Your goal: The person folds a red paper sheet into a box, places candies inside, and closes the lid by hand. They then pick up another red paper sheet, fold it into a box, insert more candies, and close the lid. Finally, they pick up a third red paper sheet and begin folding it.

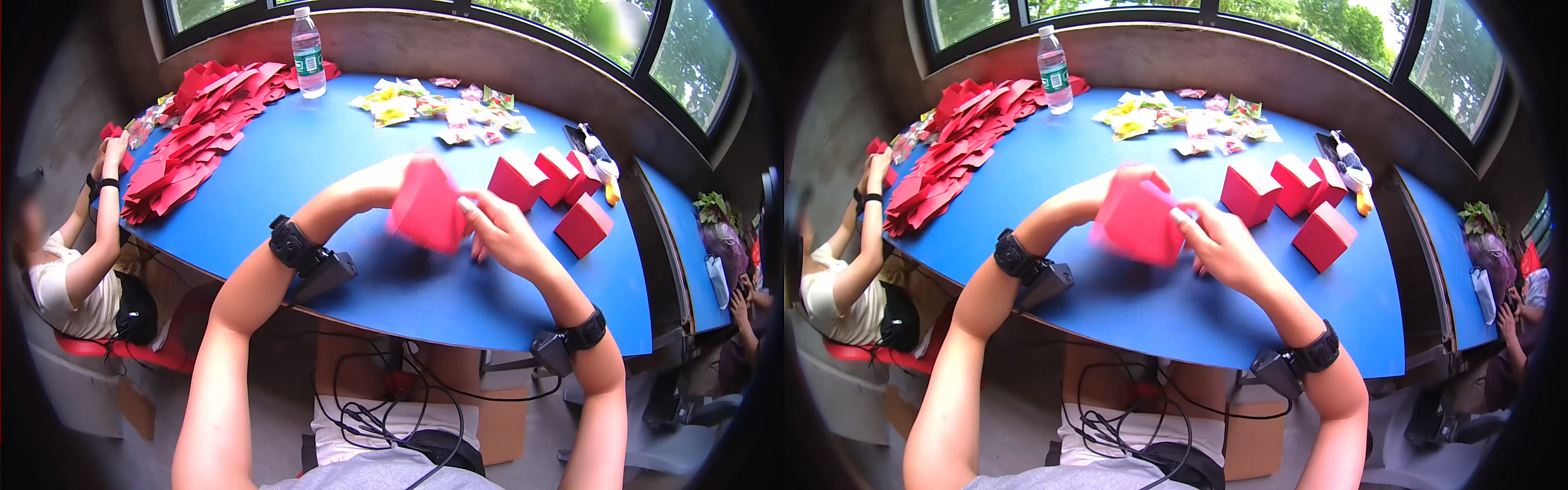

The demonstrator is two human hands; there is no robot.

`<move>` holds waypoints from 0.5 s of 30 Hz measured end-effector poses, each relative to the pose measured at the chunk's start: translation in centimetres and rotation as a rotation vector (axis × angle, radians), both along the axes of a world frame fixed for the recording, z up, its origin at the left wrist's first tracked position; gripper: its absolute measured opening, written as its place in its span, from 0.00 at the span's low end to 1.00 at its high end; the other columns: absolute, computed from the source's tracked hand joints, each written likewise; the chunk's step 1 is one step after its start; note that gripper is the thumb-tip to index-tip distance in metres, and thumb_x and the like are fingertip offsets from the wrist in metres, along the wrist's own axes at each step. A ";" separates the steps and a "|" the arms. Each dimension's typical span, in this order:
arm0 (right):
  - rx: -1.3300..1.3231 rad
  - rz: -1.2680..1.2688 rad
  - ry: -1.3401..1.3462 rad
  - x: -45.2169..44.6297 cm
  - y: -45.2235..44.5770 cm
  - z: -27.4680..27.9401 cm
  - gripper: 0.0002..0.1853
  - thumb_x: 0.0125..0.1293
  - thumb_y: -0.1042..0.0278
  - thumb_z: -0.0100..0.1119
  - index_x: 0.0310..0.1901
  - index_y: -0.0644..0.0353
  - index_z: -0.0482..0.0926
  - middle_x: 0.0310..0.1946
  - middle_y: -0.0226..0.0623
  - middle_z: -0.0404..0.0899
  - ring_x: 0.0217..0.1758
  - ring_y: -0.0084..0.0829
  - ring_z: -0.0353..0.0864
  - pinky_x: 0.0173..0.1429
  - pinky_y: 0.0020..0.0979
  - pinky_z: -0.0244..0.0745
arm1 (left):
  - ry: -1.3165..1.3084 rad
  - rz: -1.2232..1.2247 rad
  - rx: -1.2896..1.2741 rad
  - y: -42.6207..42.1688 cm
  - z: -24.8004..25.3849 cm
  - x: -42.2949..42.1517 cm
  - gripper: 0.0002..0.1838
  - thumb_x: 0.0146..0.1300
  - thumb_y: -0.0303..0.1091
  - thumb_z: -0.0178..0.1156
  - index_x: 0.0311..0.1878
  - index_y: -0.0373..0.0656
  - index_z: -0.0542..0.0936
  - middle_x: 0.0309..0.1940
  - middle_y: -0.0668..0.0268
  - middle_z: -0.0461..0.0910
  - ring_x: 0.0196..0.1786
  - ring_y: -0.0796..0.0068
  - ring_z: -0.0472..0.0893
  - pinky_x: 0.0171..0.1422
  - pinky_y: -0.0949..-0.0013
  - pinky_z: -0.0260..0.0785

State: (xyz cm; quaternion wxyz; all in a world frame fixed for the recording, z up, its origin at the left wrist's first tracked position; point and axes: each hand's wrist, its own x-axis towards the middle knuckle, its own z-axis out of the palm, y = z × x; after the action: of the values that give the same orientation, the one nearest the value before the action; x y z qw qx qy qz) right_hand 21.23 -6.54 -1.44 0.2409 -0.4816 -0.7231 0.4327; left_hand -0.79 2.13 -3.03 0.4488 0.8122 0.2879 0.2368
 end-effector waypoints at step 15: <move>0.987 -0.071 -0.056 0.7 1.0 -0.9 0.31 0.59 0.67 0.63 0.64 0.46 0.65 0.57 0.48 0.62 0.57 0.43 0.70 0.59 0.41 0.69 | -0.063 0.372 0.209 -1.9 2.5 2.2 0.11 0.66 0.33 0.53 0.44 0.34 0.77 0.21 0.63 0.80 0.17 0.81 0.76 0.20 0.76 0.70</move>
State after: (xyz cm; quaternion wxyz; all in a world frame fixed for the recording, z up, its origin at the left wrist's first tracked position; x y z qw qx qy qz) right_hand 21.93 -5.54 -2.38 0.4353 -0.3457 -0.8311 0.0171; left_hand 1.36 0.27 -0.52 0.3196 0.7793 0.3927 0.3691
